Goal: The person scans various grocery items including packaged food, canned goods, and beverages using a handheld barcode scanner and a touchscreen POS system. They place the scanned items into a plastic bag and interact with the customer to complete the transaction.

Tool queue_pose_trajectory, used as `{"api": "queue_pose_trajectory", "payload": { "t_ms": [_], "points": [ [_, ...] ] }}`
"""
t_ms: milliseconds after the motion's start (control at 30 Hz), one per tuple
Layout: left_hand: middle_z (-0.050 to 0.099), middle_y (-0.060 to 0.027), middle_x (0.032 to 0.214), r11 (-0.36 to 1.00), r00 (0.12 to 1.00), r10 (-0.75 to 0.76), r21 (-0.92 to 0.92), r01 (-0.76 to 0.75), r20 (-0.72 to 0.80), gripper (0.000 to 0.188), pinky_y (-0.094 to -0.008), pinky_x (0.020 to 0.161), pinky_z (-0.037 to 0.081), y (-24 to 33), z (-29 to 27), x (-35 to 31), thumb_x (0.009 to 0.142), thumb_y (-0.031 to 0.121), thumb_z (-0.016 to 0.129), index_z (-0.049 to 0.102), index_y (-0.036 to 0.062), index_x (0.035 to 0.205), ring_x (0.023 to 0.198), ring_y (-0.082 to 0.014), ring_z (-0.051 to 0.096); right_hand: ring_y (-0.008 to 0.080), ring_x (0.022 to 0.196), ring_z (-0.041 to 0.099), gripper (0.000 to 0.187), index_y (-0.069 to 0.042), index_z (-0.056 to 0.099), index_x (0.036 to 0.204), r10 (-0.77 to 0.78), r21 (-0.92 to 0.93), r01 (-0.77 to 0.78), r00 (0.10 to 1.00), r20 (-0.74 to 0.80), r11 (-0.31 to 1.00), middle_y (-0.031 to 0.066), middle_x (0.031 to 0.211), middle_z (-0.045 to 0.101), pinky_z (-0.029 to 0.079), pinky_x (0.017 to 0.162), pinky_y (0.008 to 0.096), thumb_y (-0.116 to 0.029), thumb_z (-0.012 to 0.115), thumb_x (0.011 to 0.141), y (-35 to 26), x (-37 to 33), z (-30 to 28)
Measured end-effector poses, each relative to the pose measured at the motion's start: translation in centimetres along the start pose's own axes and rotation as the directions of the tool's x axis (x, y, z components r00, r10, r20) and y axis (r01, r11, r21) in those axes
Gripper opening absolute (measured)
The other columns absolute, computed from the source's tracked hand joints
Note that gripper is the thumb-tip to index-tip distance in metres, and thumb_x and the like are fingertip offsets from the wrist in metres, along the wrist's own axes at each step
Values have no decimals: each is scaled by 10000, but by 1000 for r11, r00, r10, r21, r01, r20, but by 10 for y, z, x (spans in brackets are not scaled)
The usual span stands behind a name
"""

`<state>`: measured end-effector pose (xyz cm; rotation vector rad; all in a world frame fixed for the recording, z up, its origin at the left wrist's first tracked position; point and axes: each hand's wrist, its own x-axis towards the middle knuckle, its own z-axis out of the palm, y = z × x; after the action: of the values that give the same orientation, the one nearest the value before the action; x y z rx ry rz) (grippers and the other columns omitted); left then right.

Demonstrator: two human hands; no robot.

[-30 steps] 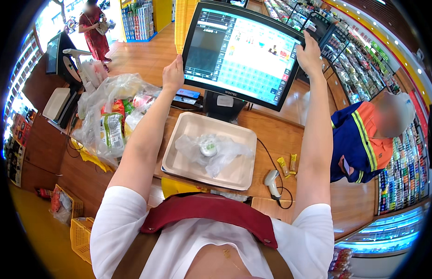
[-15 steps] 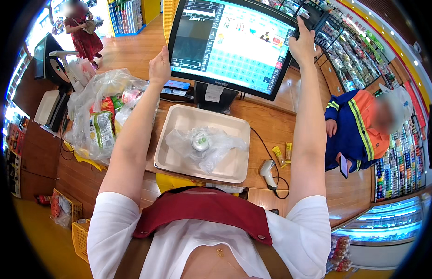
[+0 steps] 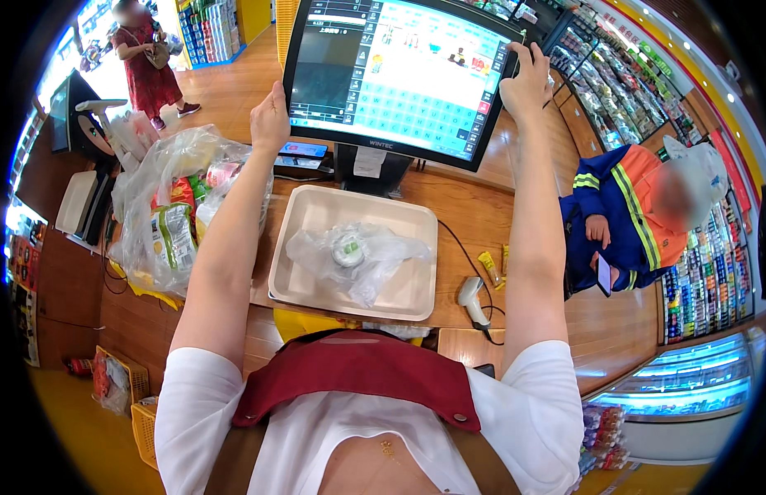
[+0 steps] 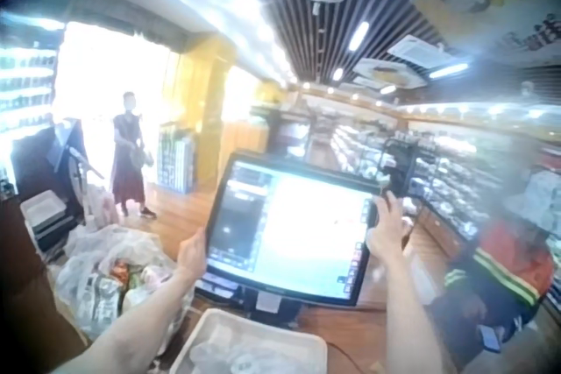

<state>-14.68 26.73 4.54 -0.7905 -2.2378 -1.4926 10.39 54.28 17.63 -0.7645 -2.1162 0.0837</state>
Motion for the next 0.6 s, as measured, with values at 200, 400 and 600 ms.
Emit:
{"api": "queue_pose_trajectory", "payload": {
  "t_ms": [200, 400, 600],
  "points": [
    [623, -251, 860, 999, 998, 49, 13, -49, -38, 564, -461, 782, 442, -8, 2, 2, 974, 444, 278, 663, 32, 946, 870, -425, 581, 341, 1390, 140, 572, -285, 545, 1157, -76, -37, 74, 996, -55, 997, 88, 1480, 249, 139, 1027, 637, 10, 518, 667, -3, 2, 2],
    [615, -265, 814, 998, 997, 54, 23, -53, -50, 579, -485, 753, 447, -6, 3, 1, 969, 457, 277, 654, 22, 905, 837, -442, 581, 316, 1404, 102, 640, -296, 524, 1180, -266, 48, 267, 963, -32, 962, 80, 1488, 236, 69, 1070, 595, 58, 497, 647, -32, -7, 1],
    [613, -246, 754, 999, 998, 45, 3, -45, -33, 593, -486, 737, 442, -4, 0, 0, 972, 457, 268, 638, 6, 864, 788, -429, 586, 334, 1406, 54, 667, -332, 521, 1198, -490, -84, 494, 869, 69, 865, 72, 1498, 210, 18, 1081, 621, 48, 507, 650, -93, -19, 35]
  ]
}}
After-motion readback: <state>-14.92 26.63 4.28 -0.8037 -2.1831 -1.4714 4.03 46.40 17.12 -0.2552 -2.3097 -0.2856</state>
